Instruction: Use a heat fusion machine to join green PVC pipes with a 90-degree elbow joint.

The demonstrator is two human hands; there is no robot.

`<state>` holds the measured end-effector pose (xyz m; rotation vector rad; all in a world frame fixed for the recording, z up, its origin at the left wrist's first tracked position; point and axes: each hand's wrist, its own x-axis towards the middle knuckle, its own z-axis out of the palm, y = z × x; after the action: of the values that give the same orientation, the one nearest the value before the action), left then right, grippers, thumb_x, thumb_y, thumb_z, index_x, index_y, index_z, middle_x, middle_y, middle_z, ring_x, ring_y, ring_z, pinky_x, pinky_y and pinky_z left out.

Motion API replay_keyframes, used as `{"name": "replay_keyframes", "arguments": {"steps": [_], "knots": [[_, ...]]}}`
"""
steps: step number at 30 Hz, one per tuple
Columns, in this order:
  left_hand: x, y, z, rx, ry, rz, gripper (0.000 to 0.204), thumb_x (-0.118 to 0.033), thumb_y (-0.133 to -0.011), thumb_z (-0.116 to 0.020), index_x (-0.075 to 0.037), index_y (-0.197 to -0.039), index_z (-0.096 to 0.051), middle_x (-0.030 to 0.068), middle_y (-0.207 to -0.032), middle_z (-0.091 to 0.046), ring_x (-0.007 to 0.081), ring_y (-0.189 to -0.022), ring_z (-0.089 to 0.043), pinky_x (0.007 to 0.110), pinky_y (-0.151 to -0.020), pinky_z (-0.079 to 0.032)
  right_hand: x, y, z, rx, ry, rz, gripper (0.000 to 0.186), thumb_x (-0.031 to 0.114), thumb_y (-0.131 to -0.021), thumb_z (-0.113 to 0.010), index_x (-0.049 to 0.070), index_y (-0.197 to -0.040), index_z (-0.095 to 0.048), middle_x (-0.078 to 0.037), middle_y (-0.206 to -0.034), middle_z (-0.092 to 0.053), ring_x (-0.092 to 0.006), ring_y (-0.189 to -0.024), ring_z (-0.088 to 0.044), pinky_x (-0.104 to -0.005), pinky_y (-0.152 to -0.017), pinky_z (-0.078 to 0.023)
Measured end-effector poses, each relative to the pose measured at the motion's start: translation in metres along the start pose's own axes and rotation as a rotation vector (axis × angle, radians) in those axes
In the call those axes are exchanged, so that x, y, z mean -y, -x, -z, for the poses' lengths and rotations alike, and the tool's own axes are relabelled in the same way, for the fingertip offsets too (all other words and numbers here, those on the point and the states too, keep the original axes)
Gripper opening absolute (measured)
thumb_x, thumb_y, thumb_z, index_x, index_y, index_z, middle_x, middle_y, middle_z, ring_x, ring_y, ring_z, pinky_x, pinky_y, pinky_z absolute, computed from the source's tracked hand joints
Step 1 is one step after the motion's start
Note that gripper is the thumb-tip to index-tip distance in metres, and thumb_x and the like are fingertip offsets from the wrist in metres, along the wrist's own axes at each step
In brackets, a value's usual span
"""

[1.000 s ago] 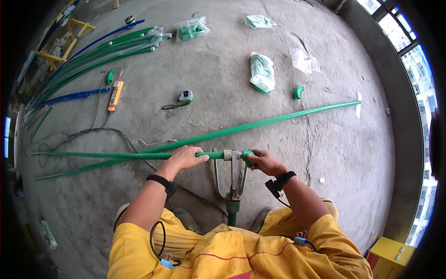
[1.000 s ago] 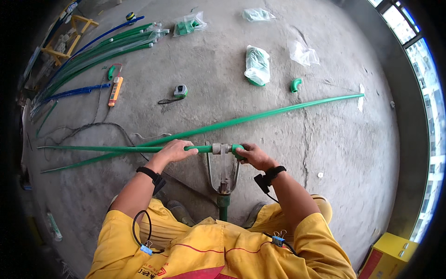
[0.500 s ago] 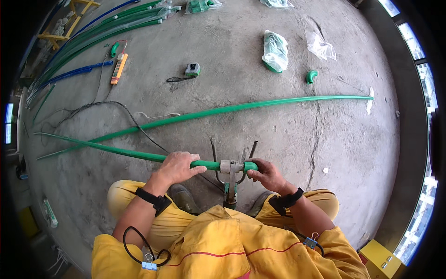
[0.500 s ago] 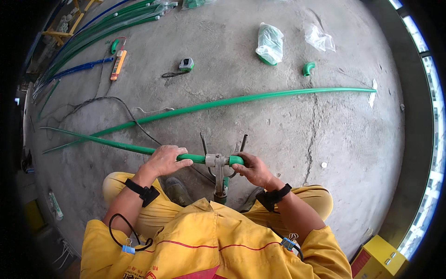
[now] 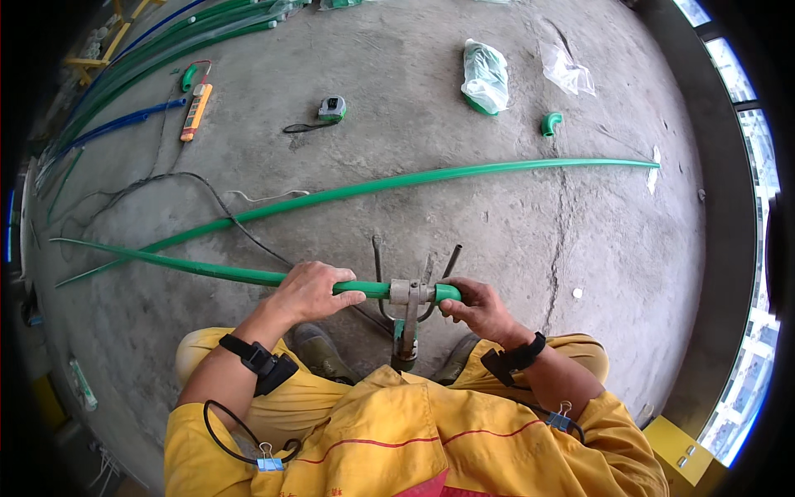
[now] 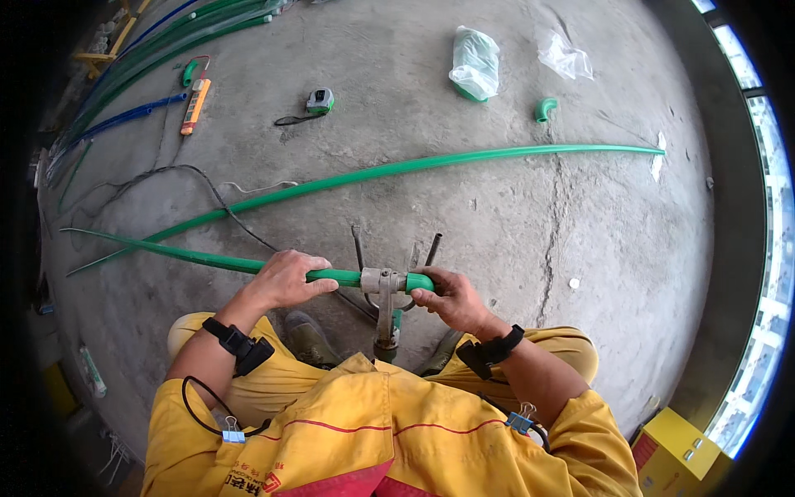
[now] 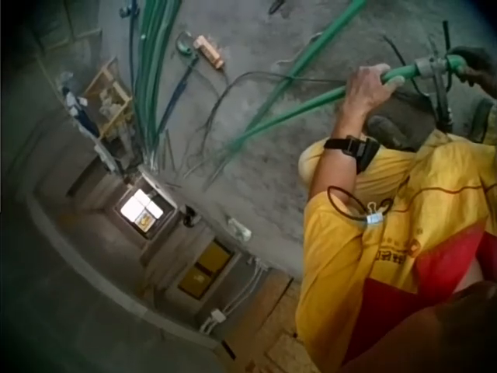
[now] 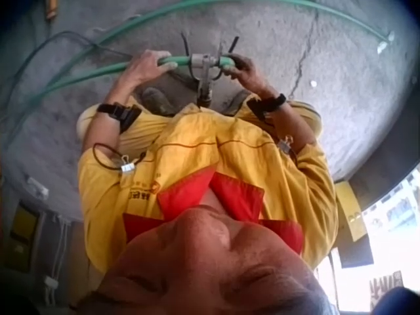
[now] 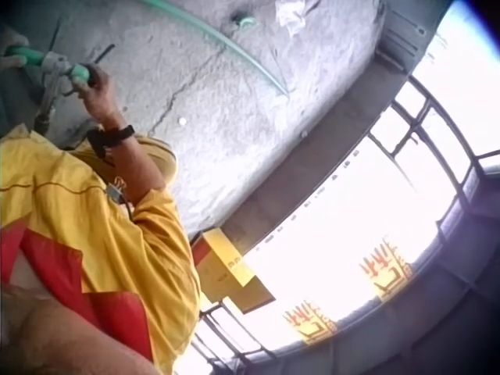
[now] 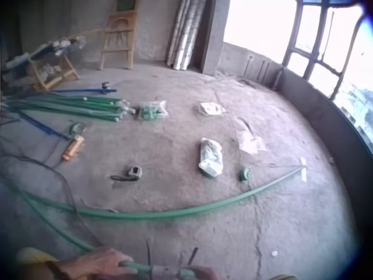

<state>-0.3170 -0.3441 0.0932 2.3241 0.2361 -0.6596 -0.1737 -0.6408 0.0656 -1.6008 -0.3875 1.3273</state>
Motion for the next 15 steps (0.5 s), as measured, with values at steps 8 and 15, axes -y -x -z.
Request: {"name": "replay_keyframes", "arguments": {"steps": [8, 15], "knots": [[0.001, 0.002, 0.000, -0.009, -0.008, -0.045, 0.049, -0.051, -0.086, -0.063, -0.005, -0.100, -0.070, 0.0209, -0.081, -0.067, 0.0402, -0.084, -0.065, 0.049, -0.078, -0.051, 0.005, 0.003, -0.001, 0.002, -0.004, -0.058, 0.047, 0.031, -0.092, -0.070, 0.000, -0.125, -0.058, -0.002, -0.087, -0.065, -0.0087, -0.072, -0.059, -0.0257, -0.061, -0.051], [-0.002, 0.004, 0.004, 0.035, -0.040, -0.027, 0.048, -0.048, -0.087, -0.063, -0.004, -0.103, -0.069, 0.0212, -0.085, -0.067, 0.0403, -0.086, -0.065, 0.048, -0.077, -0.050, 0.013, 0.001, -0.006, 0.012, -0.115, -0.120, 0.045, 0.030, -0.094, -0.067, -0.001, -0.125, -0.057, -0.005, -0.094, -0.067, -0.0120, -0.082, -0.064, -0.0276, -0.066, -0.055]]}}
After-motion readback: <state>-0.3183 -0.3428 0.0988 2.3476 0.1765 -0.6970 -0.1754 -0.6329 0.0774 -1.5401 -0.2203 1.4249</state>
